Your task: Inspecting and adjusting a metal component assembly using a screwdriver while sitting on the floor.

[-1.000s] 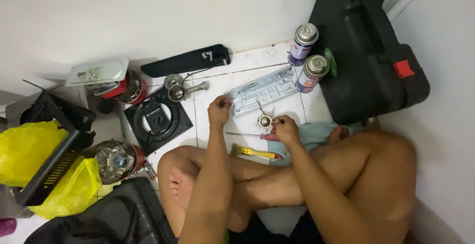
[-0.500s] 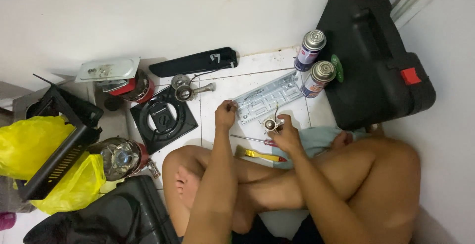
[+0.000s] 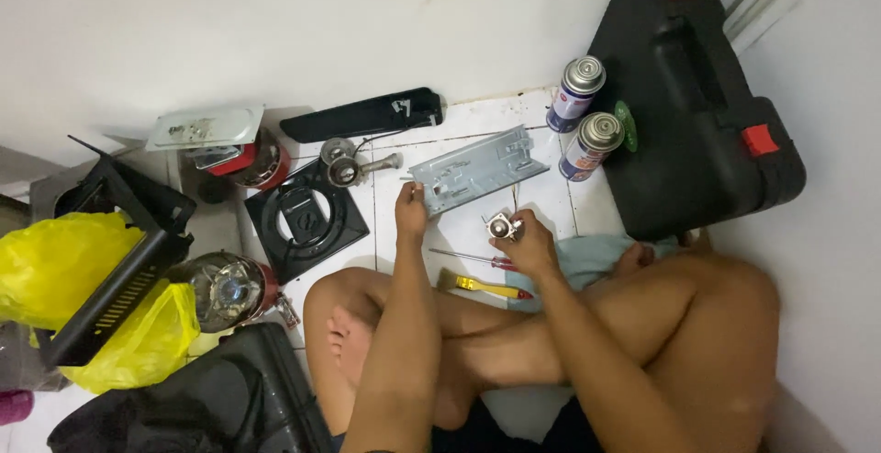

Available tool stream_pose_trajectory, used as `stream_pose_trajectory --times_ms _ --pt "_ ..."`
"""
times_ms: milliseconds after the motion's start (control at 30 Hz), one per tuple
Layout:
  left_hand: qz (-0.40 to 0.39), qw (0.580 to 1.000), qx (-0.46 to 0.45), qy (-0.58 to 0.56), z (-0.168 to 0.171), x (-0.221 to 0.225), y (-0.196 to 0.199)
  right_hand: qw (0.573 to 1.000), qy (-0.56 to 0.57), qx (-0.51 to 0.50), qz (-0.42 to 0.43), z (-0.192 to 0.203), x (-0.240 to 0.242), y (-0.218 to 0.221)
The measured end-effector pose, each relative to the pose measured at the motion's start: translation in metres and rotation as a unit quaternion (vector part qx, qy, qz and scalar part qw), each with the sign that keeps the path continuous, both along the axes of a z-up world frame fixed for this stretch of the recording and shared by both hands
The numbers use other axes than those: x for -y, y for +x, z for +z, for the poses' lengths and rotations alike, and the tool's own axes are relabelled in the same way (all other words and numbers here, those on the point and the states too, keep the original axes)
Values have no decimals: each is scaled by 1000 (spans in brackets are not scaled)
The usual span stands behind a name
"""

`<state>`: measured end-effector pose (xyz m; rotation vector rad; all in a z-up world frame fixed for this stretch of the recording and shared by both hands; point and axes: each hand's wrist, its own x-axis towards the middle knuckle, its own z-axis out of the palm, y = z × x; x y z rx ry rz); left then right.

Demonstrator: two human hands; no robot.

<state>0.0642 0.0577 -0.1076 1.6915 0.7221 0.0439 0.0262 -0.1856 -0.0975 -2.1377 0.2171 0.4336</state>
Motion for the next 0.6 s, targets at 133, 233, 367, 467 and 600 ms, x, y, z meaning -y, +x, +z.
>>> stream_pose_trajectory --times_ms 133,233,367,467,600 --pt "13 999 2 -42 48 14 -14 998 8 -49 -34 -4 1 1" --pt "22 999 11 -48 15 4 -6 995 32 -84 -48 -14 7 4" --pt "21 998 16 -54 31 3 -11 959 223 -117 -126 -19 7 1" --pt "35 994 36 -101 54 10 -16 964 207 -102 -129 -9 6 2" --pt "47 978 68 -191 92 21 -32 991 28 -91 -89 -34 12 6"
